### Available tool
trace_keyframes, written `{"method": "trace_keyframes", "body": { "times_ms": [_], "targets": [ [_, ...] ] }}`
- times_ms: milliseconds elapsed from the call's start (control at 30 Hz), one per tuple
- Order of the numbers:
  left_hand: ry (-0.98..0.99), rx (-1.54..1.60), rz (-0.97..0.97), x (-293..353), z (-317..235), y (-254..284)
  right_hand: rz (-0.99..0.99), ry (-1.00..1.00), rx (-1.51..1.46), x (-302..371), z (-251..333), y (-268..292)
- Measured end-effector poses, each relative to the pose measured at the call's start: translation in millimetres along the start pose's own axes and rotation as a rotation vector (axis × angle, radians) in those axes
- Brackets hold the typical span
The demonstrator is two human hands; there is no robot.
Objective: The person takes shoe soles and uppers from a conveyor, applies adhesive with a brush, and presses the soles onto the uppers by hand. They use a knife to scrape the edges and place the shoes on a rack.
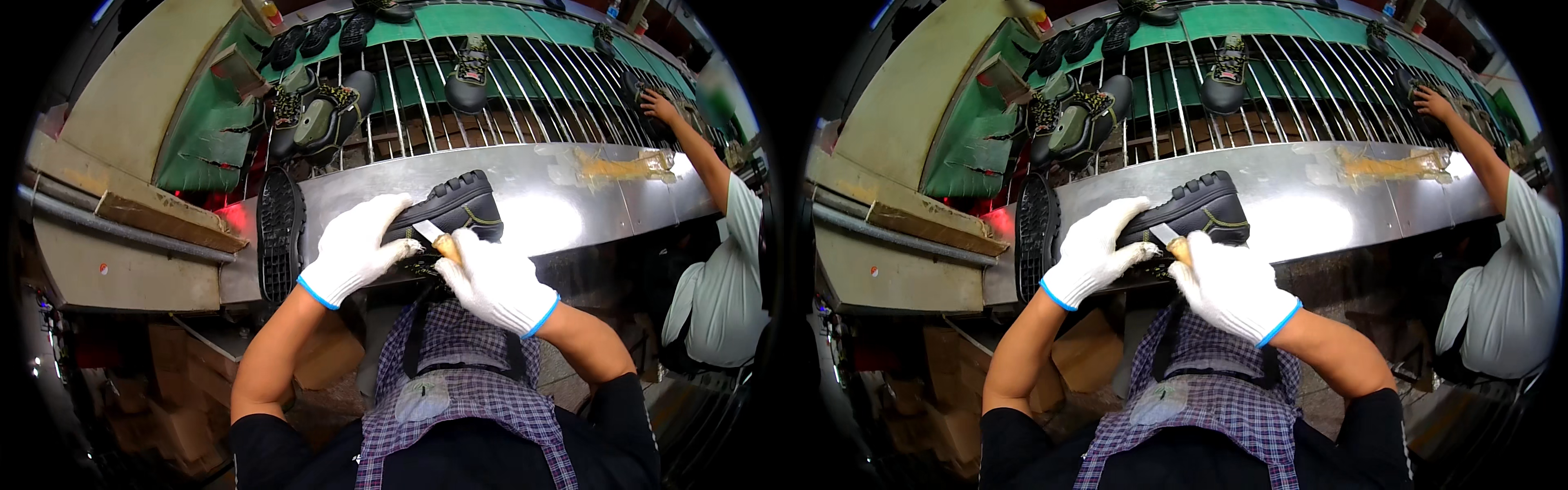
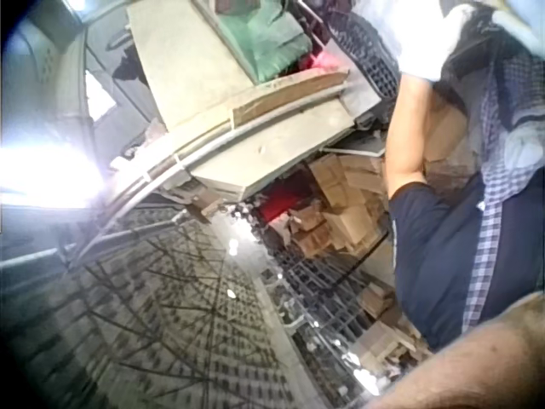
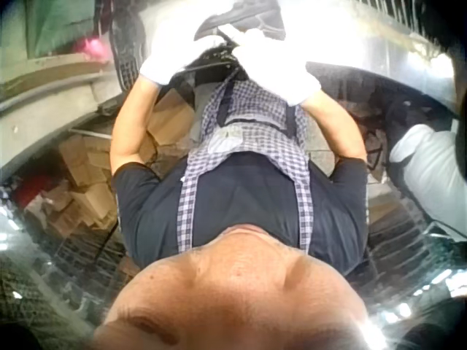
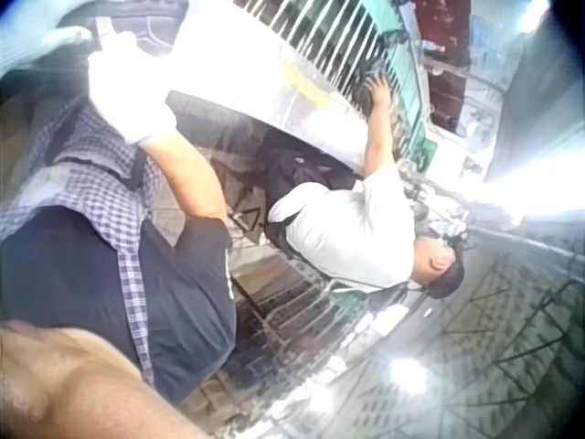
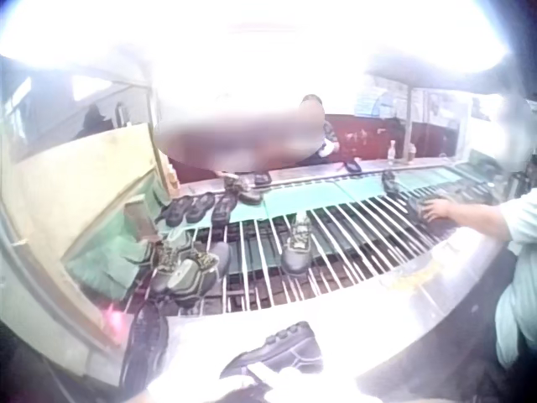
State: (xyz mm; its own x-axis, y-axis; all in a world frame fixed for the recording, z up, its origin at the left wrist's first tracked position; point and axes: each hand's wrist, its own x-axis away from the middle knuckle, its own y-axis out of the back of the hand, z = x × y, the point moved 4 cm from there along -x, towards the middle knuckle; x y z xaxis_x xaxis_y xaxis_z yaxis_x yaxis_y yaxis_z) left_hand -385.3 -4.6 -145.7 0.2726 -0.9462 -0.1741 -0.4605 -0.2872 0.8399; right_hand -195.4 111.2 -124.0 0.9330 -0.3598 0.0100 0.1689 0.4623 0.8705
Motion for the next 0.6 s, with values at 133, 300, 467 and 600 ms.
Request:
{"method": "trace_keyframes", "body": {
  "times_ms": [133, 300, 467, 600],
  "targets": [
    [-0.125, -0.112, -0.038, -4, -3, -3, 0.415, 0.301, -0.239, 19, 42, -7],
    [-0.061, -0.152, 0.045, -3, -6, 0, 0.486, 0.319, -0.37, 19, 56, -10],
    [-0.119, -0.26, 0.021, -26, -24, 3, 0.117, -0.182, -0.19, 11, -90, 4],
    [-0.003, -0.229, 0.142, -65, -45, -16, 0.052, -0.321, -0.318, 13, -117, 16]
  ]
}}
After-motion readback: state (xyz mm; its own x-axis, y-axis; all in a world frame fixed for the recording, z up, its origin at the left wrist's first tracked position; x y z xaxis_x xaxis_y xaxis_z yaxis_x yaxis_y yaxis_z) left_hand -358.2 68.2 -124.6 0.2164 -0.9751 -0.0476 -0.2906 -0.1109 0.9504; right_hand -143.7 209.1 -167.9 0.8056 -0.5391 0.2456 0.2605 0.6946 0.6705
